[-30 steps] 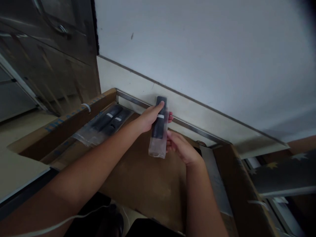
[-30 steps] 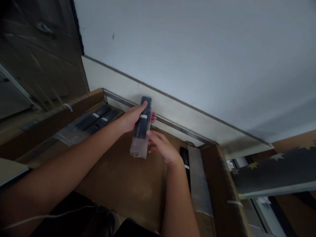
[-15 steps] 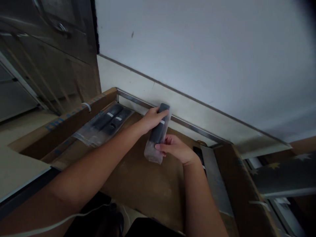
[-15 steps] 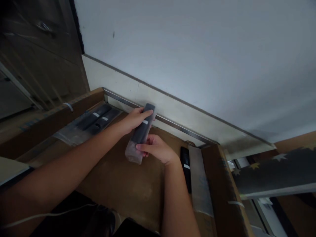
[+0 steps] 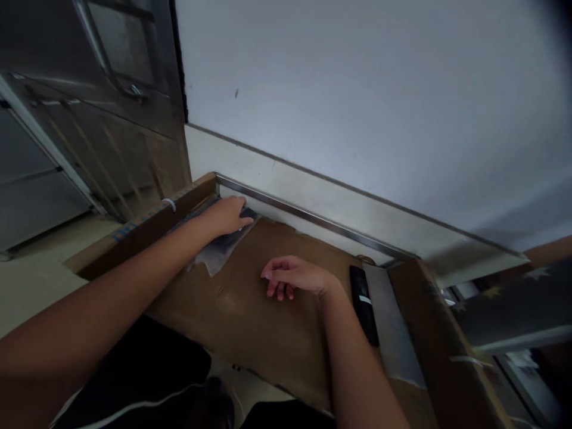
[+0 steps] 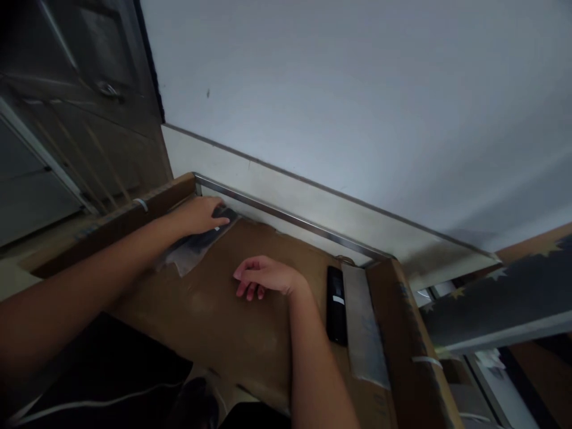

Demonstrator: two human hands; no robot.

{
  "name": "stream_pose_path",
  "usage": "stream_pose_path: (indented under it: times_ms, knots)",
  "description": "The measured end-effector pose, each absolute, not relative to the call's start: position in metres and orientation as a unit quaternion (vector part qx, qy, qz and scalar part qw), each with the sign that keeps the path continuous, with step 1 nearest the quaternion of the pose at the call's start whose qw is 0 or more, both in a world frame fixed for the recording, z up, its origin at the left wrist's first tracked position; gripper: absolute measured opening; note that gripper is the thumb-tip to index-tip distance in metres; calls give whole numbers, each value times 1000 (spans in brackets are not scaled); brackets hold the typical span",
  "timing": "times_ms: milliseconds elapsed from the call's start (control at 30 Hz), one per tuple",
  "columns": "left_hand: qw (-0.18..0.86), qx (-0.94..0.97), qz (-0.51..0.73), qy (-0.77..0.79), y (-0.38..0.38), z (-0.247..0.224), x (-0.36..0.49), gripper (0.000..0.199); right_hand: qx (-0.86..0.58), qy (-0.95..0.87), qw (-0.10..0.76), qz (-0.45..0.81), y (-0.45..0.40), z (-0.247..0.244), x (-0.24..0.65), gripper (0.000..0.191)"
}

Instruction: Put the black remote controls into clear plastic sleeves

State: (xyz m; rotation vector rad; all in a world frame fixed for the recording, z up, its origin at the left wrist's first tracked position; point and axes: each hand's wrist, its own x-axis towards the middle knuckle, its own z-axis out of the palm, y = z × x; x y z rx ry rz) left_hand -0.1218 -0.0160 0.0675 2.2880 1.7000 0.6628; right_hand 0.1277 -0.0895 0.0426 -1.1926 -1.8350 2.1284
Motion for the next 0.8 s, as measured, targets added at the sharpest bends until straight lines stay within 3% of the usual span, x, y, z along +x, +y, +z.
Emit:
stream_pose_path:
  times_ms: [100,200,300,467,667,733,800]
  knots:
    - [44,817,188,544,-62,75,-137,35,-404,-603,49,686,-90,44,126,26]
    - [79,838,147,520,-118,59,-155,38,-416,-603,52,679,-90,44,125,25]
    - [61,817,188,542,-156,34,-169,48,-427,-603,54,672,-90,43,125,23]
    - [67,784,258,561,-158,11,-175,28,-434,-604,67,664,-91,40,126,22]
    - [54,758,285,584,-169,17,-185,28,-438,-610,74,657,-89,35,126,25]
    - [75,745,287,597,-190,24,-188,29,-445,-646,78,615,-87,37,128,24]
    - [114,739,292,597,-208,34,-183,30,-494,-708,118,491,-87,45,136,23]
